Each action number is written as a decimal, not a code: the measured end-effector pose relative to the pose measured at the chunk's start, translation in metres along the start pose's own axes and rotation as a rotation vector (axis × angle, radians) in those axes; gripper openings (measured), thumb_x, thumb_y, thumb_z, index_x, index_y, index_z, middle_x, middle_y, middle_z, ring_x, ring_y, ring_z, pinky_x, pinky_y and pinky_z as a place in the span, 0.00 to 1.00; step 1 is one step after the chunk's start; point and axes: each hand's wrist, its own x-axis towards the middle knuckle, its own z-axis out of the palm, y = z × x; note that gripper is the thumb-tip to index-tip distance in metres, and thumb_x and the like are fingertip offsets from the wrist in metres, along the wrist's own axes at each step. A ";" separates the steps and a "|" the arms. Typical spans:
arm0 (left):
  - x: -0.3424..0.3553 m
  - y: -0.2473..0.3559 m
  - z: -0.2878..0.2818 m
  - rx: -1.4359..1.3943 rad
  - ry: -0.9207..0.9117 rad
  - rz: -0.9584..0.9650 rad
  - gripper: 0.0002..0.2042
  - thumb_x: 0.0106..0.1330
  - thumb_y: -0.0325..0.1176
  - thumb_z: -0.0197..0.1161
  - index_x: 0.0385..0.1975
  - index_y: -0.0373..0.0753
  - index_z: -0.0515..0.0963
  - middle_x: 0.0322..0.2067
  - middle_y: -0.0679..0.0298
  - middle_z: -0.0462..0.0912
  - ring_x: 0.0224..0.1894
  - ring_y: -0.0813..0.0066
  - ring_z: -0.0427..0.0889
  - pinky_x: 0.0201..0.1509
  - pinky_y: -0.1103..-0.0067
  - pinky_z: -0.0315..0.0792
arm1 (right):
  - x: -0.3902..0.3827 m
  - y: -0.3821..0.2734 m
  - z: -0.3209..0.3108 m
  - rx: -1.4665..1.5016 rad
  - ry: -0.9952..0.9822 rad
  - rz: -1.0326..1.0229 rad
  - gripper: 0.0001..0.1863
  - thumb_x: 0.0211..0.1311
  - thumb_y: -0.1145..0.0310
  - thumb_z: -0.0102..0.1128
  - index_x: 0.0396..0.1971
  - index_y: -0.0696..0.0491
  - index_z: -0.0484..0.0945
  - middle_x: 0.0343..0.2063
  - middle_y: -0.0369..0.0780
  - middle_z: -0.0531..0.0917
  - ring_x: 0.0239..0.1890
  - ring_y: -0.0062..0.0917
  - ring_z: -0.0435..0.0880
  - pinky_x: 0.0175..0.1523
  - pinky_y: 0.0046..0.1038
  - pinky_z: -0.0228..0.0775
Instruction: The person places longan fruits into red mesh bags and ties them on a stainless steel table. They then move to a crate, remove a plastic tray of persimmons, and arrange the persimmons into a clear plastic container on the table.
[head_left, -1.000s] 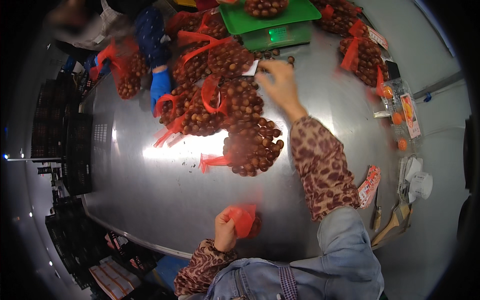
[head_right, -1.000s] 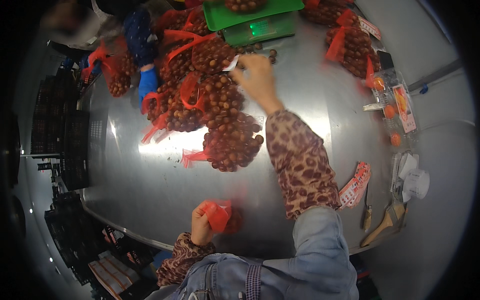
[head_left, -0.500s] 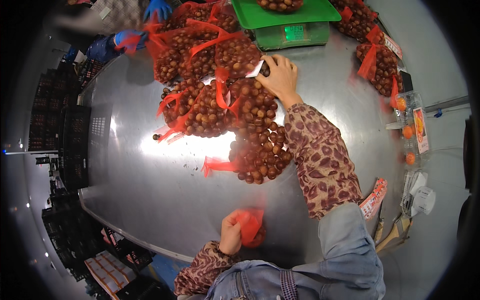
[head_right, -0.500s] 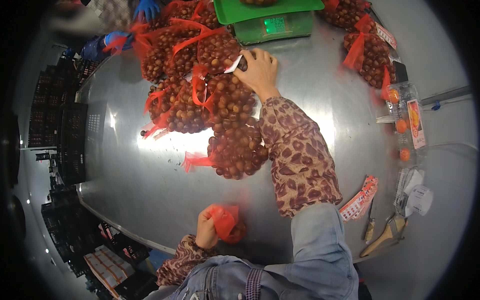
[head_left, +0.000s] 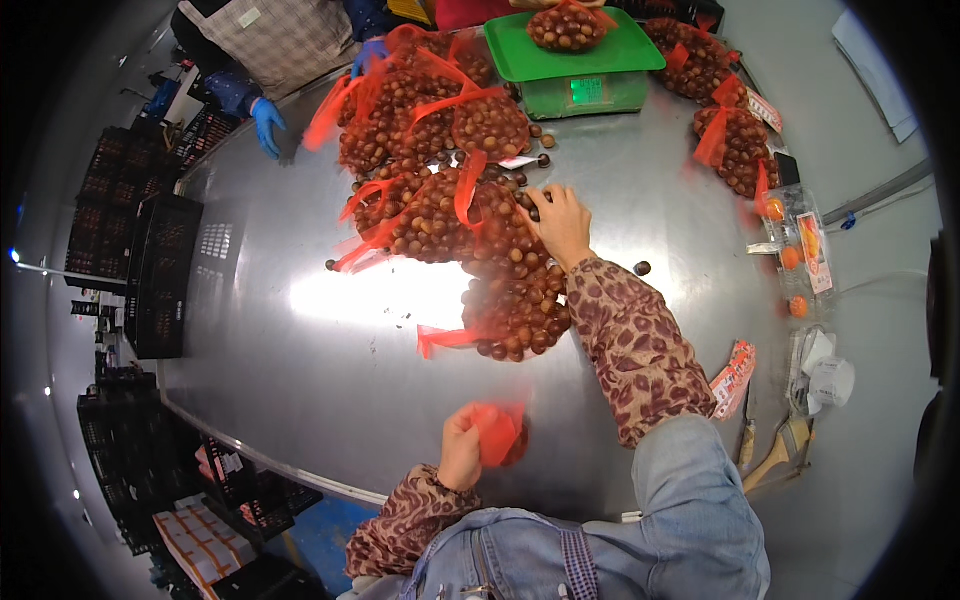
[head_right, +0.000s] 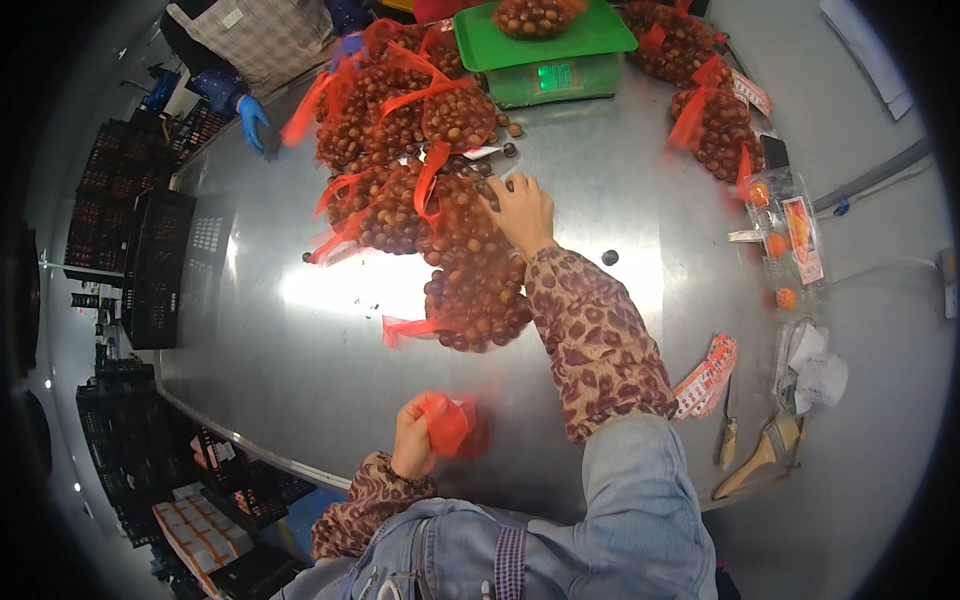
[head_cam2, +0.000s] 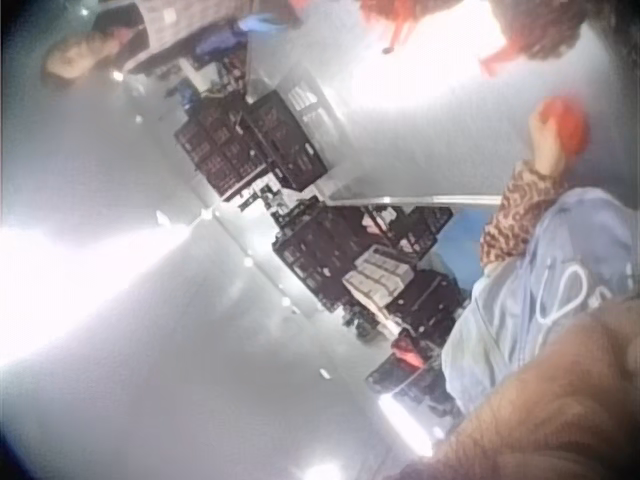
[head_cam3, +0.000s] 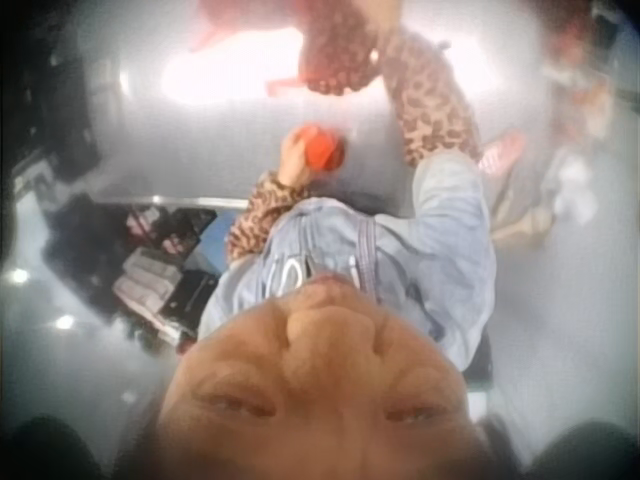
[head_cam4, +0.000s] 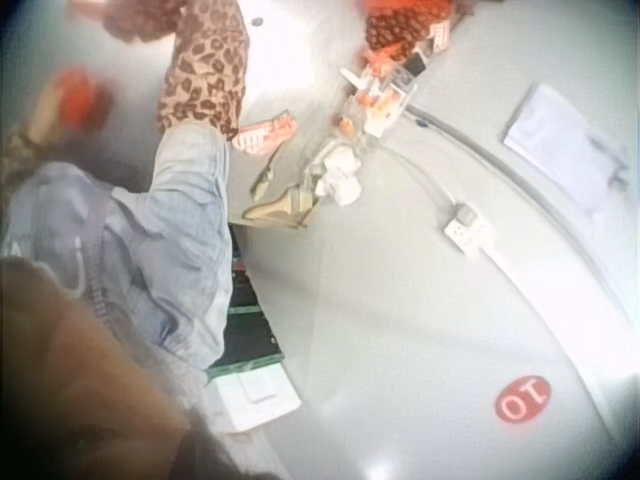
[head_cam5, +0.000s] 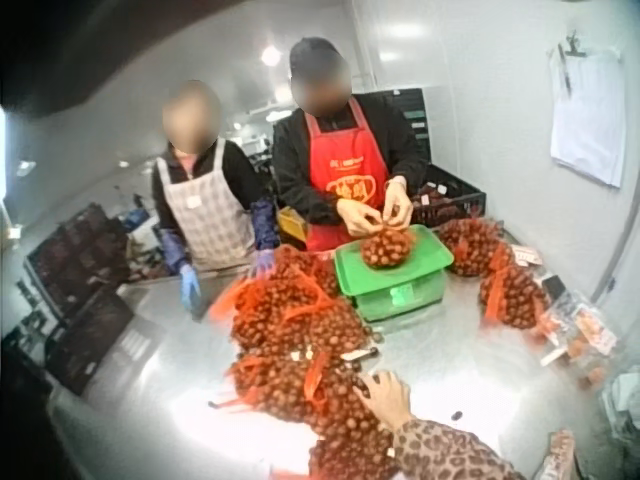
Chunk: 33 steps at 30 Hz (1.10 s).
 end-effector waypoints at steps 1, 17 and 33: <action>-0.003 0.000 0.000 0.002 -0.015 0.012 0.09 0.69 0.34 0.57 0.36 0.34 0.76 0.35 0.60 0.83 0.34 0.75 0.81 0.40 0.79 0.77 | -0.006 -0.004 -0.005 0.011 -0.043 0.012 0.17 0.51 0.56 0.66 0.42 0.41 0.78 0.35 0.36 0.74 0.37 0.31 0.77 0.34 0.35 0.72; -0.052 -0.009 -0.005 -0.034 -0.031 0.146 0.08 0.69 0.33 0.58 0.36 0.35 0.78 0.32 0.67 0.82 0.31 0.83 0.78 0.36 0.85 0.72 | -0.076 -0.055 -0.051 0.080 -0.353 0.057 0.27 0.48 0.69 0.66 0.51 0.44 0.70 0.41 0.46 0.71 0.33 0.44 0.81 0.36 0.41 0.74; -0.067 0.001 -0.017 -0.230 0.058 0.078 0.08 0.69 0.32 0.55 0.39 0.35 0.77 0.32 0.64 0.82 0.30 0.77 0.80 0.32 0.82 0.76 | -0.140 -0.095 -0.104 1.534 -0.745 1.123 0.09 0.69 0.62 0.52 0.40 0.51 0.74 0.26 0.32 0.74 0.17 0.10 0.65 0.16 0.13 0.51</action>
